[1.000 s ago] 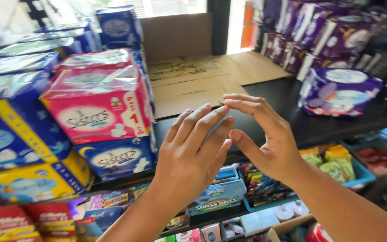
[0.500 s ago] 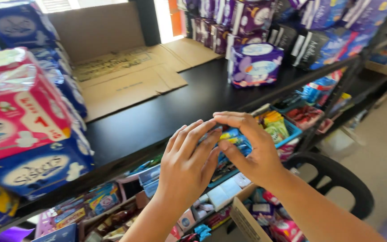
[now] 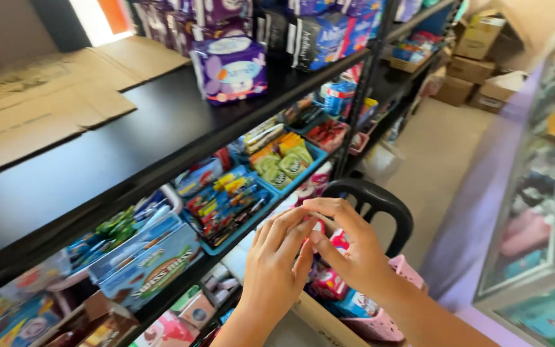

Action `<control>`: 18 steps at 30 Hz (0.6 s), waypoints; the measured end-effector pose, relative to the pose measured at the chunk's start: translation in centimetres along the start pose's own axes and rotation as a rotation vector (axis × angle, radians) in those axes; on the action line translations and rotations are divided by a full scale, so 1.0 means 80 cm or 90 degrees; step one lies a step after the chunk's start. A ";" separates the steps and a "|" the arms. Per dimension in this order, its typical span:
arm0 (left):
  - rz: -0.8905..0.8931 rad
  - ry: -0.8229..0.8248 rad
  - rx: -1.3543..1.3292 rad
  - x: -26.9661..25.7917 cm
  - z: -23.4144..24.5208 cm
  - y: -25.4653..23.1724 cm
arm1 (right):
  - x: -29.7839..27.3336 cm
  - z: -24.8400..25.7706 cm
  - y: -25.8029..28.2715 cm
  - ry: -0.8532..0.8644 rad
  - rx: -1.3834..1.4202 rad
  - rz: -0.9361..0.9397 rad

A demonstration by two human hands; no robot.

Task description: The person takes various packages of sanitary pads from a cardboard box on the floor and places them onto a store shelf. They handle multiple brands and colors, including blue, pink, and purple packages, arranging them in neat rows on the shelf.

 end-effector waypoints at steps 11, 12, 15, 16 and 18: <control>-0.054 0.084 -0.153 0.021 -0.071 0.005 | -0.067 0.015 -0.052 -0.112 -0.054 -0.133; -0.054 0.095 -0.170 0.019 -0.075 0.008 | -0.077 0.009 -0.055 -0.129 -0.058 -0.138; -0.059 0.110 -0.191 0.015 -0.095 0.027 | -0.076 0.009 -0.057 -0.138 -0.036 -0.192; -0.060 0.117 -0.199 0.015 -0.104 0.033 | -0.081 0.007 -0.062 -0.142 -0.038 -0.202; -0.042 0.128 -0.223 0.013 -0.121 0.048 | -0.093 0.003 -0.074 -0.166 -0.040 -0.234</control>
Point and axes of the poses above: each hand's wrist, its own x-axis towards the middle knuckle, its own z-axis out of the back of the hand, y = z × x, the point moved 4 cm from there along x, towards the middle knuckle, and after that the axes turned 13 degrees about y, right-handed, at the moved point
